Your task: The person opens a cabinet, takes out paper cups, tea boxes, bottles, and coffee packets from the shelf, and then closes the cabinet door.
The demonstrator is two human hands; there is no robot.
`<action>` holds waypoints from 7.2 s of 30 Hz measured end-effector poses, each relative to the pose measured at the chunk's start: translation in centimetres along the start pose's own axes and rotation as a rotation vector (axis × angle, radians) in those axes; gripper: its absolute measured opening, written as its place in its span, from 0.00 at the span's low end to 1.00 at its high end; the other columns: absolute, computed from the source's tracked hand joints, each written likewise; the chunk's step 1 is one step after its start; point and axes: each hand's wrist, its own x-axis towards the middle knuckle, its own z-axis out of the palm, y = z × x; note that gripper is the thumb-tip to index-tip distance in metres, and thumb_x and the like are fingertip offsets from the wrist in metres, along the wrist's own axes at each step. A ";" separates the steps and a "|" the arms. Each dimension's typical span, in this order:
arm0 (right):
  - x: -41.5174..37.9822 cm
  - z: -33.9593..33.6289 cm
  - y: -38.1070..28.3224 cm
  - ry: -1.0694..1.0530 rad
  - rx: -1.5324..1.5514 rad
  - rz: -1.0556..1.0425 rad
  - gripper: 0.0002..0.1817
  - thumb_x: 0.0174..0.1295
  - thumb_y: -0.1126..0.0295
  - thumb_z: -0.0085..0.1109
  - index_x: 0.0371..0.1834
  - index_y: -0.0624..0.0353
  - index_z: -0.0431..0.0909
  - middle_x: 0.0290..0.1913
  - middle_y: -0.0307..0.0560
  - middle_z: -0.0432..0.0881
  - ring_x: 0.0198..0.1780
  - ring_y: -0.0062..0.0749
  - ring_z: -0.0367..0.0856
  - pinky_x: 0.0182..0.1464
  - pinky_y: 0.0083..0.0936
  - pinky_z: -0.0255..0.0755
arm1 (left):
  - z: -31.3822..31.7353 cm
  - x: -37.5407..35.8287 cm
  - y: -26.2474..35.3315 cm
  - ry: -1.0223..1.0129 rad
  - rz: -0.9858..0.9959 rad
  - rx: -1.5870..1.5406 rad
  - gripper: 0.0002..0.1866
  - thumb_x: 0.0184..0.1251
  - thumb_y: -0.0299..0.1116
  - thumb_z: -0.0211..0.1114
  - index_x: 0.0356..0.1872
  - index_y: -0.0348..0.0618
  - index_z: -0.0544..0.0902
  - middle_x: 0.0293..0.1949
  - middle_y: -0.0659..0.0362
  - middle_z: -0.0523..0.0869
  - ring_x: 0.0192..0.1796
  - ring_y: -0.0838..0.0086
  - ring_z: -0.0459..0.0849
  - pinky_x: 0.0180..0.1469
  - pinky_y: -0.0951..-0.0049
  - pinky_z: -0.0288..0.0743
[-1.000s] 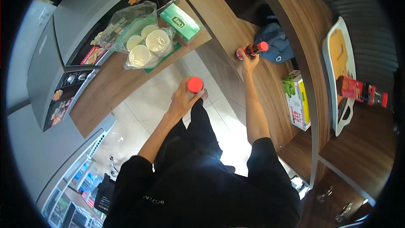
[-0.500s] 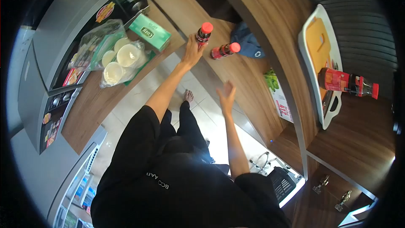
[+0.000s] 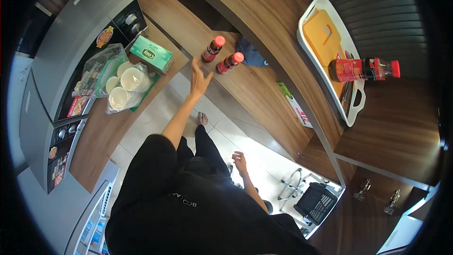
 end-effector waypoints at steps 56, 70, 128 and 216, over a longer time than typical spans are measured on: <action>-14.4 -51.1 -19.6 0.965 0.545 -0.970 0.35 0.78 0.46 0.38 0.72 0.69 0.61 0.68 0.68 0.68 0.71 0.55 0.66 0.71 0.40 0.58 | 15.7 -20.3 57.1 -0.459 0.379 -0.337 0.51 0.55 0.51 0.78 0.68 0.25 0.59 0.62 0.39 0.70 0.67 0.49 0.69 0.70 0.58 0.61; -19.2 -52.1 -21.1 0.935 0.568 -1.128 0.37 0.75 0.38 0.38 0.67 0.64 0.67 0.64 0.53 0.75 0.68 0.37 0.69 0.69 0.30 0.57 | 15.6 -15.5 60.5 -0.525 0.183 -0.804 0.33 0.63 0.55 0.71 0.56 0.37 0.75 0.50 0.55 0.83 0.54 0.70 0.80 0.61 0.69 0.69; 8.1 -12.0 -27.2 0.568 0.457 -0.837 0.26 0.69 0.70 0.60 0.68 0.65 0.69 0.66 0.56 0.75 0.68 0.42 0.73 0.69 0.33 0.66 | 3.9 -3.4 15.2 -0.248 0.076 -0.020 0.32 0.69 0.36 0.63 0.67 0.26 0.64 0.61 0.34 0.75 0.64 0.43 0.74 0.67 0.55 0.66; -3.2 -61.1 -24.6 1.552 0.210 -0.854 0.48 0.48 0.68 0.70 0.71 0.70 0.53 0.70 0.69 0.59 0.72 0.64 0.57 0.75 0.51 0.50 | 23.6 -13.7 58.5 -0.791 0.673 -0.360 0.30 0.60 0.45 0.76 0.56 0.37 0.75 0.45 0.46 0.88 0.47 0.58 0.88 0.50 0.62 0.79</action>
